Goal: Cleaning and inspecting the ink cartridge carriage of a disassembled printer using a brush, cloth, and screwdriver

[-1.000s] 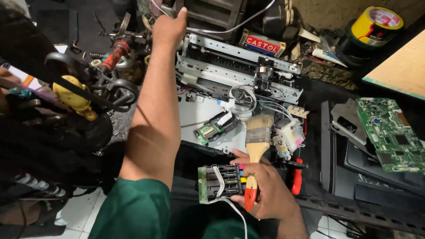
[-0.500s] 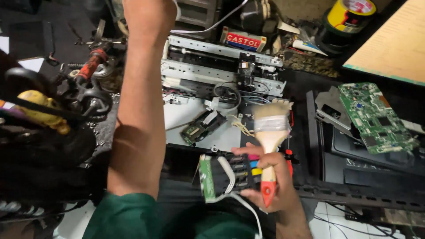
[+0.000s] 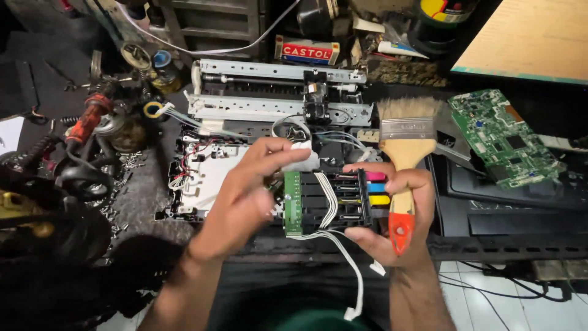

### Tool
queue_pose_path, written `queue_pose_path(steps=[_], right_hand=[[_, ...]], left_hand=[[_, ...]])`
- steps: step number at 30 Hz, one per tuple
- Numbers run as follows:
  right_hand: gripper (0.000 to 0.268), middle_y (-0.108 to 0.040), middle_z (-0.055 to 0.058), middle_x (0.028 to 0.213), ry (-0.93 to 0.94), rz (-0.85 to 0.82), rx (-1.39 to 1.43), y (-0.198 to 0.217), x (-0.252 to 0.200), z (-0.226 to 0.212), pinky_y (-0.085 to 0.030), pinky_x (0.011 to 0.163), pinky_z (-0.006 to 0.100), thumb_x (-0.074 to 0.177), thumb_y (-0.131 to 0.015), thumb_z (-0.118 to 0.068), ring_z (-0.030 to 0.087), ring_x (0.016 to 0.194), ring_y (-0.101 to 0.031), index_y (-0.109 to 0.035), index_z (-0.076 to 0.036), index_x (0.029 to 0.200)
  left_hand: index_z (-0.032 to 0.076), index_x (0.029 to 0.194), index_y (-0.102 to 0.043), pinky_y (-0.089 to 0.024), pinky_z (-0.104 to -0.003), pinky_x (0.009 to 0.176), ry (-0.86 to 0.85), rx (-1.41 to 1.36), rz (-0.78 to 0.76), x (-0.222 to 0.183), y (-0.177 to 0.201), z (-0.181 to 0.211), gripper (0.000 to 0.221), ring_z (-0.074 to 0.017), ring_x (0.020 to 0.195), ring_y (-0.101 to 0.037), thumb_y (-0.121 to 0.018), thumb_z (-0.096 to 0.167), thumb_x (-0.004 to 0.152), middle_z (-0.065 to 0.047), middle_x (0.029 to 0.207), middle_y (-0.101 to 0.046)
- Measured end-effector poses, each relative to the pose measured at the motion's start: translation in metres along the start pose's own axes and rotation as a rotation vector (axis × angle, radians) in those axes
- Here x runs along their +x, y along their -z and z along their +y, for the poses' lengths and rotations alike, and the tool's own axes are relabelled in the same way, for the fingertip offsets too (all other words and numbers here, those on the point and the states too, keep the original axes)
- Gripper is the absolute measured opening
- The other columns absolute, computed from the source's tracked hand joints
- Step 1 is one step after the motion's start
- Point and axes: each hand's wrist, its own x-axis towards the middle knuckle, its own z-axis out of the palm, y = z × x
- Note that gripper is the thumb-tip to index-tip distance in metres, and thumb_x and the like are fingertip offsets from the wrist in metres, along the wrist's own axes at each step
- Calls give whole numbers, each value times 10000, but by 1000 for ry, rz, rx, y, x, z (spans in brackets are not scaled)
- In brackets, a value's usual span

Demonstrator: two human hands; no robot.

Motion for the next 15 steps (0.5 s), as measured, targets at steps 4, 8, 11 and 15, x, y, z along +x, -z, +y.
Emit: queue_pose_path(steps=[4,8,11,15], right_hand=[[598,-637,309,1231,-108,53,100,-7,4,-5,-575,1024,446,810,-809,-281,375,1174,-666,-349,-132,1161],[639,-638,339,1206,-76,6,31,-10,15,-9,-532,1036,451,790,-806,-368,371,1126,-666,-325,-154,1153],[561,-582,375,1296,-45,-26,136,-4,20,-14,-627,940,433,1088,-598,-667,411,1153,-682,-381,-167,1222],[793,-596,217,1269,-80,-156,-44,34,-4,-11,-538,1089,436,1055,-493,-892,290,1174,-645,-458,-102,1110]], left_hand=[[155,1459,-481,-381,-434,1219,25,242,-104,-2,-2,19,933,-252,1355,-504,-721,665,716,-114,1424,-487],[96,1312,-524,-469,-393,1104,21,303,-48,-1,-3,20,735,-273,1261,-587,-853,419,739,-125,1295,-570],[82,1278,-566,-484,-378,1081,-11,282,-7,-4,7,19,720,-272,1211,-607,-870,410,713,-126,1265,-606],[54,1281,-565,-494,-356,1110,10,143,128,-21,31,13,769,-252,1244,-589,-859,396,658,-130,1268,-616]])
